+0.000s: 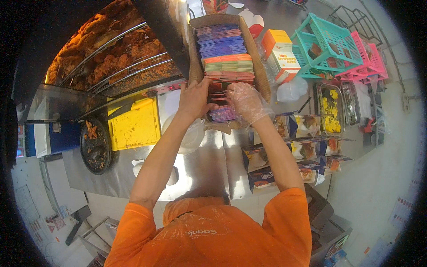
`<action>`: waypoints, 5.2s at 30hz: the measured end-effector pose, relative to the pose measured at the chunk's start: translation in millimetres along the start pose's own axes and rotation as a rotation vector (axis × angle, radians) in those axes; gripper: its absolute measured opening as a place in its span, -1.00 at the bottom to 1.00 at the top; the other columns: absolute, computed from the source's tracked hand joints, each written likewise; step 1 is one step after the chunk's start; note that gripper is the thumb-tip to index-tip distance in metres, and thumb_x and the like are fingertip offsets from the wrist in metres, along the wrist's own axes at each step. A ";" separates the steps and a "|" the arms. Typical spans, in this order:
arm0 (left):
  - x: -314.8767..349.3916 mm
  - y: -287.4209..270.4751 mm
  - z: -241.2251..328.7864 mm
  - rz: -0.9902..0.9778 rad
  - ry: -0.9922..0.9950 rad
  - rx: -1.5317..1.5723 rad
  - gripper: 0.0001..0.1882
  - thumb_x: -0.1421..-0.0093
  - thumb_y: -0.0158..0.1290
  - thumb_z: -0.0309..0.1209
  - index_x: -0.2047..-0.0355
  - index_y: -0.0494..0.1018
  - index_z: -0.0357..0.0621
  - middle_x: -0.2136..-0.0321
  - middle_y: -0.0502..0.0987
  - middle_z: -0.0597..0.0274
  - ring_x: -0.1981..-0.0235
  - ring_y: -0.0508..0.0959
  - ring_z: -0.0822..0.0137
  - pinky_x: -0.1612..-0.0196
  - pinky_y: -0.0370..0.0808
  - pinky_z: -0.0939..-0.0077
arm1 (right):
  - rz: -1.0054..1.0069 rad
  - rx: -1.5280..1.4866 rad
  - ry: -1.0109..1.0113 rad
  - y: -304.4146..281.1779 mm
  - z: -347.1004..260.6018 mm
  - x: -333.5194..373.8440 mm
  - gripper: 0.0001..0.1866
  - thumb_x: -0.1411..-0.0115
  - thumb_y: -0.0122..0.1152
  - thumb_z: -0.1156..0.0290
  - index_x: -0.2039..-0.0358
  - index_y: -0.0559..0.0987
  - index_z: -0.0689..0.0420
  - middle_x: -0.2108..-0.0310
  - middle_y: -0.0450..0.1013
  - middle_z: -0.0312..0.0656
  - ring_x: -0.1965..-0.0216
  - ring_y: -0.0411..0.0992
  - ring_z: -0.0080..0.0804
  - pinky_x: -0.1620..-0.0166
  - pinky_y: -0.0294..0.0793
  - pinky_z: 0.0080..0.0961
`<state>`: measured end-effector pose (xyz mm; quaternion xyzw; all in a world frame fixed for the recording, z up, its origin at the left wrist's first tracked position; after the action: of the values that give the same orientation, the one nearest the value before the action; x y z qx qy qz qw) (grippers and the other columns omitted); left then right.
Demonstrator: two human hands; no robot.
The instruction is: The person assembles multiple meal boxes by placing rice balls, fried chicken, scrambled eggs, and pickles into compartments. They add condiment packets, close the boxes, and arrange them on the counter. The person also handles a printed receipt and retrieves items from a heated display case.
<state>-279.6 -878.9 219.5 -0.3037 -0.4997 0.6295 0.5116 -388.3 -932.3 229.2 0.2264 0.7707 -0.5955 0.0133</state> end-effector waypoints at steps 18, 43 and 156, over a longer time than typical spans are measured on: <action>-3.4 15.8 -2.2 -0.015 0.057 -0.118 -0.21 0.06 0.41 -0.06 -0.19 0.39 0.11 -0.36 0.29 0.29 -0.20 0.42 0.13 -0.23 0.25 -0.18 | 0.049 0.050 -0.033 -0.6 -3.1 -3.5 -0.90 -0.03 0.31 0.43 0.40 0.60 0.11 0.35 0.51 -0.20 0.17 0.49 -0.16 0.11 0.49 -0.20; 99.2 -82.8 -24.0 0.291 0.271 1.095 -0.12 -0.07 0.39 -0.24 -0.33 0.22 -0.23 -0.25 0.38 -0.02 -0.28 0.38 0.17 -0.29 0.31 0.29 | 0.102 -0.016 0.393 -220.7 -75.3 27.7 -0.59 -0.12 0.40 0.15 0.16 0.65 0.20 0.23 0.59 -0.06 0.12 0.53 -0.05 0.00 0.46 -0.22; 581.1 191.3 -311.2 -0.130 -0.893 1.920 -0.38 -0.41 0.00 -0.07 -0.32 0.23 -0.22 -0.18 0.42 0.07 -0.12 0.50 0.25 -0.13 0.54 0.28 | -0.856 -0.435 -0.666 226.7 -592.9 117.7 -0.66 -0.24 0.15 0.17 0.02 0.51 0.03 0.10 0.45 -0.05 -0.05 0.42 -0.03 -0.12 0.41 -0.08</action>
<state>-236.3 -224.7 16.2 0.5139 0.0493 0.7861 0.3399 -263.4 -302.6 160.5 -0.3125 0.8523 -0.4151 0.0595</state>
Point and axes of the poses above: each hand's wrist, its own x-axis away from the middle knuckle, its own y-axis out of the palm, z = x × y, the point moved 10 cm from there along -x, towards the middle knuckle
